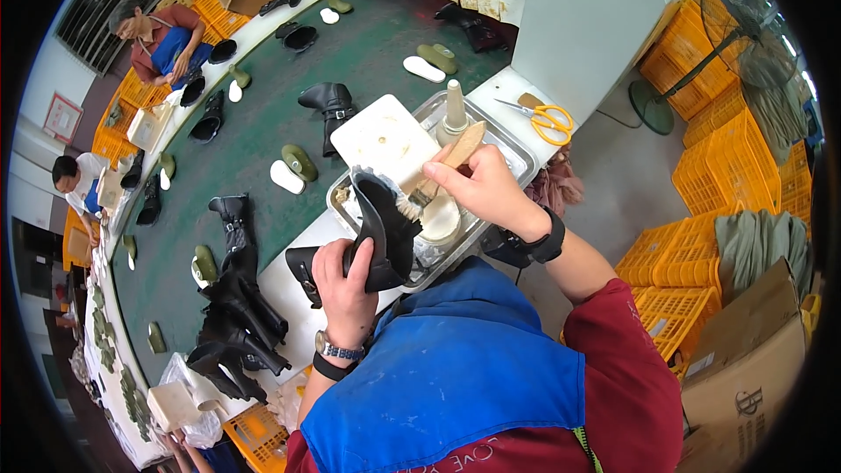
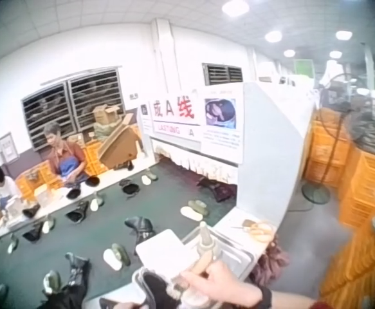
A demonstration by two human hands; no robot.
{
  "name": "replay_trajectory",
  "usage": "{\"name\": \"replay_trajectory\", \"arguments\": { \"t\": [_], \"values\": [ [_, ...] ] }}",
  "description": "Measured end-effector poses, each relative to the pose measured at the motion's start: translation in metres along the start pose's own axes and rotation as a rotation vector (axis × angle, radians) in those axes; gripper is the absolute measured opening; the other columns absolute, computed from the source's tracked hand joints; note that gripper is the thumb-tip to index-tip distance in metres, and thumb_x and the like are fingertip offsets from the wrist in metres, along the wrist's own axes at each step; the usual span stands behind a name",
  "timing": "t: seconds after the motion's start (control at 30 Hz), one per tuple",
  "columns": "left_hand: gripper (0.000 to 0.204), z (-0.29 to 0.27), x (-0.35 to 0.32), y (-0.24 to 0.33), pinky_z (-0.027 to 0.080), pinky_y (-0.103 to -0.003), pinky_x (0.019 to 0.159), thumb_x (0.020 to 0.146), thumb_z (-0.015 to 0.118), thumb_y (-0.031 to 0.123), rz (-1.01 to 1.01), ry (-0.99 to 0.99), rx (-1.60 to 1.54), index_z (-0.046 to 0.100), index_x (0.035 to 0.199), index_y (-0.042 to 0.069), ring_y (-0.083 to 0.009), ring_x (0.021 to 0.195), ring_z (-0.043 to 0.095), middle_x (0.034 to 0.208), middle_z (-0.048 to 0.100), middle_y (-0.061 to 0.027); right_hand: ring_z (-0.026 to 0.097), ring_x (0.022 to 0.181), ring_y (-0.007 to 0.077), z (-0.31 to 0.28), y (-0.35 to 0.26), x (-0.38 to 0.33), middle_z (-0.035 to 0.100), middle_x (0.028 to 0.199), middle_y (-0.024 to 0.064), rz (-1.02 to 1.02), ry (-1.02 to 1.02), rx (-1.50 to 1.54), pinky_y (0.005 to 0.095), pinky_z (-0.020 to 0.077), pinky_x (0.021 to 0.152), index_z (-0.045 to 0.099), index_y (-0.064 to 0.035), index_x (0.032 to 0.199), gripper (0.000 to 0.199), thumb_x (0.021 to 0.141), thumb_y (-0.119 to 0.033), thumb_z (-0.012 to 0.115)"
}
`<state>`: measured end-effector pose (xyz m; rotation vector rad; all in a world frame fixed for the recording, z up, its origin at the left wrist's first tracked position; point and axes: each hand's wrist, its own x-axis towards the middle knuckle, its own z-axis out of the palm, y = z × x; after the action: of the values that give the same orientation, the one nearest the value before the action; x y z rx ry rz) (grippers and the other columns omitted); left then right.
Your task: Apply adhesive or finish to the inside and outside of leather boot components using a brush and a glue container.
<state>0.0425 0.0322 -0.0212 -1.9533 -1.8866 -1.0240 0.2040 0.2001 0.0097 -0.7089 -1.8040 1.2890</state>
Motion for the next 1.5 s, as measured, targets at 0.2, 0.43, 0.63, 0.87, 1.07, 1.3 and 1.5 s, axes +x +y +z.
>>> {"name": "replay_trajectory", "arguments": {
  "t": [0.2,0.43,0.63,0.87,1.07,1.3,1.5],
  "values": [
    [0.061,-0.002,0.000,0.002,0.037,-0.045,0.085,0.051,0.059,-0.007,-0.002,0.016,0.040,0.053,0.108,0.013,-0.0326,0.093,0.048,0.098,0.048,-0.0141,0.053,0.052,0.0091,0.001,0.001,-0.009,0.060,0.060,0.0076,0.109,-0.108,0.027,0.0254,0.0421,0.047,0.063,0.0046,0.076,0.023,0.078,-0.018,0.062],
    [0.058,0.001,-0.002,0.005,0.037,-0.045,0.084,0.053,0.059,-0.008,0.033,0.019,-0.033,0.053,0.107,0.013,-0.0326,0.091,0.049,0.099,0.047,-0.0144,0.051,0.050,0.0100,0.001,0.009,-0.007,0.056,0.057,0.0066,-0.018,0.000,-0.137,0.0253,0.0392,0.046,0.061,0.0040,0.075,0.021,0.079,-0.017,0.060],
    [0.058,0.002,-0.006,0.005,0.037,-0.045,0.084,0.053,0.059,-0.008,0.001,0.004,0.000,0.053,0.107,0.012,-0.0329,0.092,0.048,0.099,0.047,-0.0144,0.052,0.050,0.0104,0.004,0.012,-0.004,0.057,0.058,0.0065,-0.179,0.097,-0.111,0.0249,0.0402,0.046,0.061,0.0030,0.075,0.017,0.079,-0.014,0.060],
    [0.062,0.000,0.001,-0.001,0.036,-0.044,0.085,0.050,0.059,-0.008,-0.058,0.016,0.121,0.052,0.108,0.011,-0.0326,0.094,0.047,0.099,0.047,-0.0142,0.048,0.054,0.0033,0.008,-0.005,-0.024,0.055,0.063,-0.0014,0.175,-0.137,0.356,0.0184,0.0376,0.048,0.060,-0.0002,0.081,0.014,0.082,-0.014,0.058],
    [0.058,-0.002,0.007,0.001,0.038,-0.041,0.080,0.059,0.064,-0.008,-0.002,0.068,0.163,0.047,0.112,0.007,-0.0320,0.092,0.049,0.099,0.050,-0.0139,0.051,0.059,0.0055,0.013,0.019,-0.026,0.058,0.066,0.0004,0.055,-0.022,0.131,0.0201,0.0405,0.051,0.060,0.0018,0.082,0.015,0.082,-0.013,0.059],
    [0.058,0.000,0.008,0.000,0.038,-0.041,0.081,0.059,0.064,-0.008,0.009,0.063,0.136,0.046,0.112,0.007,-0.0324,0.092,0.049,0.100,0.050,-0.0141,0.043,0.049,0.0029,0.007,0.020,-0.017,0.055,0.057,-0.0008,-0.151,0.150,-0.024,0.0217,0.0343,0.043,0.062,0.0019,0.076,0.014,0.080,-0.012,0.060],
    [0.058,0.003,0.006,-0.009,0.035,-0.044,0.086,0.052,0.059,-0.007,-0.060,0.045,0.146,0.053,0.107,0.010,-0.0323,0.096,0.046,0.100,0.047,-0.0140,0.048,0.055,0.0043,0.005,0.007,-0.020,0.054,0.062,0.0001,0.039,0.071,0.309,0.0190,0.0386,0.048,0.059,0.0004,0.083,0.014,0.083,-0.013,0.057]
  ]
}}
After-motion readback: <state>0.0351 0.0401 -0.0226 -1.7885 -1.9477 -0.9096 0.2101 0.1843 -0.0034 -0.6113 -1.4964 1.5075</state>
